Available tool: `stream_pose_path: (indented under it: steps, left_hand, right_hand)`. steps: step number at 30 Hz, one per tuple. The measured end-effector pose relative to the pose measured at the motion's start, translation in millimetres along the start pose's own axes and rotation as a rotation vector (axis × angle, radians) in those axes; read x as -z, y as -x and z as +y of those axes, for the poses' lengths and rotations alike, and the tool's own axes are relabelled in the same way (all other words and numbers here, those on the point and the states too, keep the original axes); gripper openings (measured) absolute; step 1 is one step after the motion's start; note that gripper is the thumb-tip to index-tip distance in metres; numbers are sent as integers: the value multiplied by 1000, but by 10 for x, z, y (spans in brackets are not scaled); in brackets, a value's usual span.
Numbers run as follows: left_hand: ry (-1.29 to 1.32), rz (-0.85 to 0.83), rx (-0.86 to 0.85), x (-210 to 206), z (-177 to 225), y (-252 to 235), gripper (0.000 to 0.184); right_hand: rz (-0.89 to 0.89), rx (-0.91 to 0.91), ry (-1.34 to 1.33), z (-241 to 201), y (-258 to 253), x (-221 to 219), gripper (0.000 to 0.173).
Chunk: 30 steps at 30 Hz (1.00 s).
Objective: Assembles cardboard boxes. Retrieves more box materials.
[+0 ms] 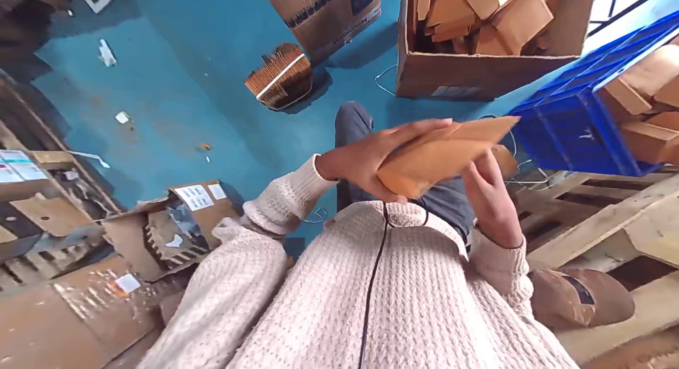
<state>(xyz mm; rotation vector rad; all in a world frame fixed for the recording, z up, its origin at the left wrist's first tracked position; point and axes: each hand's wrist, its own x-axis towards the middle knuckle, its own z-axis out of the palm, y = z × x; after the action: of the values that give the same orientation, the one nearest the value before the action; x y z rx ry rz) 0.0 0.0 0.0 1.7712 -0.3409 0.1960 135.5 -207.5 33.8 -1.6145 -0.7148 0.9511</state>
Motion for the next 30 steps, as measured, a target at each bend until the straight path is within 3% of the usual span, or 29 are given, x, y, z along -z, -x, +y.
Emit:
stream_pose_path:
  steps: [1,3,6,8,11,12,14,16,19,24,30]
  left_hand:
    - [155,14,-5,-29,-102,126,102]
    - [466,97,-30,-170,-286,442,63]
    - [889,375,179,-397,-9,516,23]
    - [987,480,42,-571,-162,552,27]
    - [860,760,226,-678,60,390,36]
    - [799,843,295,-685,110,296,43]
    - [564,938,367,-706,190,136,74]
    - [317,935,288,-707,186,56,96]
    - [46,879,124,-676,149,46,86]
    - [15,806,58,-784,202,61,71]
    - [-71,873,-19,-878,153,65,43]
  right_hand:
    - [-9,90,-14,74,-30,-14,57]
    - [-16,228,-81,150,-70,-58,60]
    - [-28,312,-126,233,-86,-161,73]
    - [-26,389,-14,264,-81,-216,84]
    - [17,436,88,275,-75,-187,86]
    - [31,419,85,283,-78,-166,86]
    - [59,395,81,319,-90,-150,88]
    - [69,410,100,336,-87,-142,93]
    - [59,433,119,348,-35,-104,91]
    - [-30,409,17,352,15,31,84]
    - [38,495,-40,311,12,-10,52]
